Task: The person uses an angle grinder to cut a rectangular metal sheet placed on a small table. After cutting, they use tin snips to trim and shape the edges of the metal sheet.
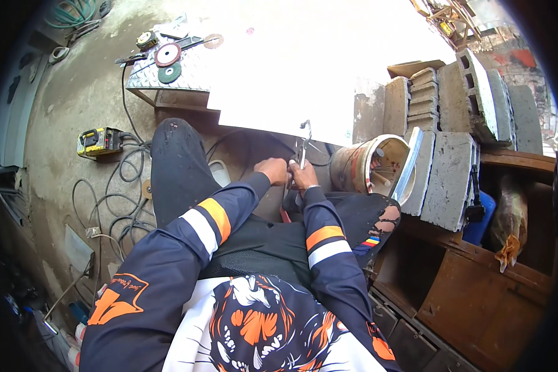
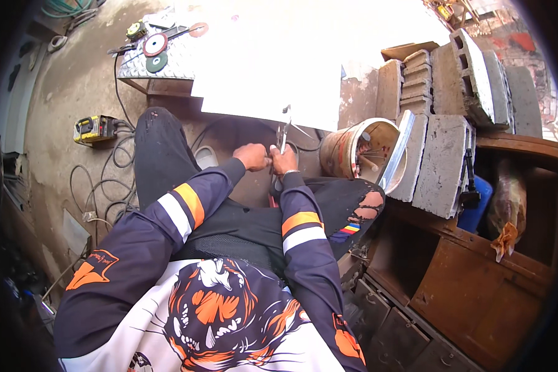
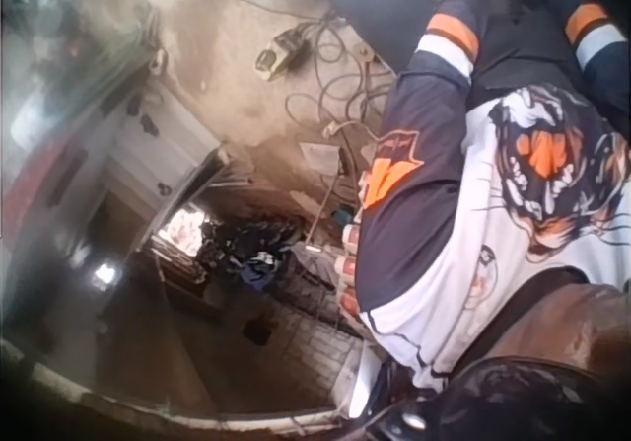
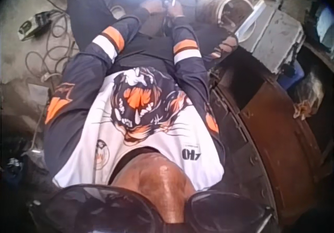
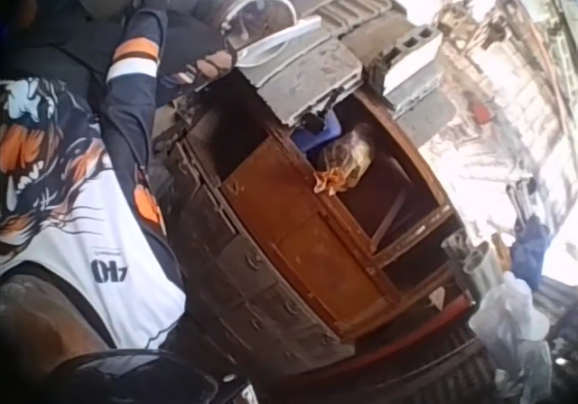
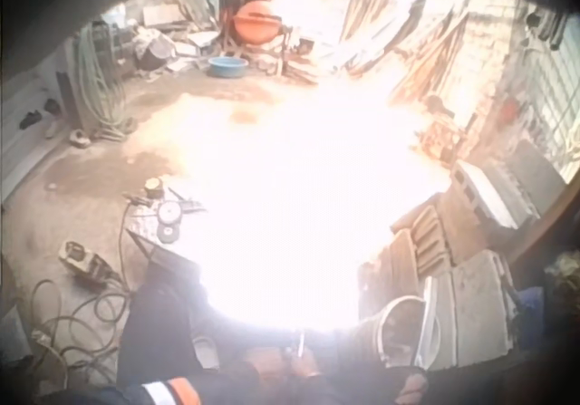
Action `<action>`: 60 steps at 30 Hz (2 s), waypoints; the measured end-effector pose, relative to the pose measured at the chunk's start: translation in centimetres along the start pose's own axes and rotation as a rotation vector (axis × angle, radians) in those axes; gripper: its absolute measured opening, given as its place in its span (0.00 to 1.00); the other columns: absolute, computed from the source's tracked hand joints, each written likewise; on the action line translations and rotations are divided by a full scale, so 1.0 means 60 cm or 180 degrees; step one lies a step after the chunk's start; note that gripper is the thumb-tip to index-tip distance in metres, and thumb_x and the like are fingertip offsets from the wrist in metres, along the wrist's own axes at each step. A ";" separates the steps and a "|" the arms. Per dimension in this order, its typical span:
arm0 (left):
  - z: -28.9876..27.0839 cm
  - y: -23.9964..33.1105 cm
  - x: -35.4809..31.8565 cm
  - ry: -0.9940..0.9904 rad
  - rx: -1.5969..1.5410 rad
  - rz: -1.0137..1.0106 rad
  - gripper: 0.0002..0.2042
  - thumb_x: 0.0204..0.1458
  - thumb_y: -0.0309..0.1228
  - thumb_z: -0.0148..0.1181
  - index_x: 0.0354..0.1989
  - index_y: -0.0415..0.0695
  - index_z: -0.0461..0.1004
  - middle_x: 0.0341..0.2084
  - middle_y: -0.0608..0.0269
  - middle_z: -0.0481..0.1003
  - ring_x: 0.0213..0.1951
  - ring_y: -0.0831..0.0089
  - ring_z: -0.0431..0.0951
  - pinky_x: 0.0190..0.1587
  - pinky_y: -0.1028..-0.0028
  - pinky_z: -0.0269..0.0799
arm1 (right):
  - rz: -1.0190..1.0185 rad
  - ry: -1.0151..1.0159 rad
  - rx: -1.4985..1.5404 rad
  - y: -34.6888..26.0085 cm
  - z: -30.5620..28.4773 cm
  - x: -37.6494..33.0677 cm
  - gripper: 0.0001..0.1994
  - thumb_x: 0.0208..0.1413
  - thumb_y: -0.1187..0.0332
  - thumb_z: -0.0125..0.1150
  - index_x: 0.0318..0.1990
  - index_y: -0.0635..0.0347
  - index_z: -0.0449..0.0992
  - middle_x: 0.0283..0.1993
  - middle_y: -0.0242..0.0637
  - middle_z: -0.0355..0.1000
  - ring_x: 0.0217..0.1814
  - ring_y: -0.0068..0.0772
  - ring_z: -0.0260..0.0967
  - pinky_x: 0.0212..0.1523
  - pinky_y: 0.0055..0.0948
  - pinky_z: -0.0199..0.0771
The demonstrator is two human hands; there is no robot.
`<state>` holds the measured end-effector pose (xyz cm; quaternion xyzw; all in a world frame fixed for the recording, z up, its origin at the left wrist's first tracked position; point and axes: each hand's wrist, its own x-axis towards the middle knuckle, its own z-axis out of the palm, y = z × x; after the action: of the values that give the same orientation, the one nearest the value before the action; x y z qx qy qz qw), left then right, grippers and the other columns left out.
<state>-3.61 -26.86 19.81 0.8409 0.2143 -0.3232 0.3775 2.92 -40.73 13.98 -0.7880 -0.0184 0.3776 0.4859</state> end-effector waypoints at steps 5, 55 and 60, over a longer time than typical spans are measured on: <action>-0.111 -0.032 0.083 0.1815 0.0336 0.0537 0.17 0.53 0.38 0.60 0.50 0.46 0.77 0.45 0.49 0.78 0.48 0.49 0.78 0.51 0.57 0.73 | -0.0228 0.0254 -0.0703 0.011 0.015 0.012 0.15 0.58 0.59 0.59 0.40 0.64 0.69 0.26 0.38 0.72 0.26 0.30 0.73 0.25 0.34 0.72; -0.231 0.054 0.205 0.0777 0.0355 -0.0499 0.56 0.38 0.35 0.77 0.74 0.59 0.41 0.73 0.50 0.25 0.72 0.38 0.26 0.56 0.17 0.39 | -0.0134 0.0196 -0.2445 -0.088 0.004 -0.006 0.15 0.60 0.67 0.47 0.46 0.69 0.54 0.34 0.74 0.71 0.40 0.76 0.70 0.45 0.61 0.68; -0.133 -0.019 0.149 0.2433 0.0319 0.0613 0.30 0.50 0.38 0.66 0.61 0.44 0.64 0.64 0.44 0.57 0.66 0.43 0.56 0.61 0.41 0.59 | -0.0139 0.0380 -0.2336 -0.079 0.012 -0.014 0.16 0.60 0.65 0.49 0.47 0.71 0.56 0.35 0.73 0.71 0.40 0.75 0.70 0.46 0.61 0.68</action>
<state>5.00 -18.97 17.01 0.9342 0.2435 0.0399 0.2575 3.49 -38.00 17.99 -0.9299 -0.1410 0.2888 0.1792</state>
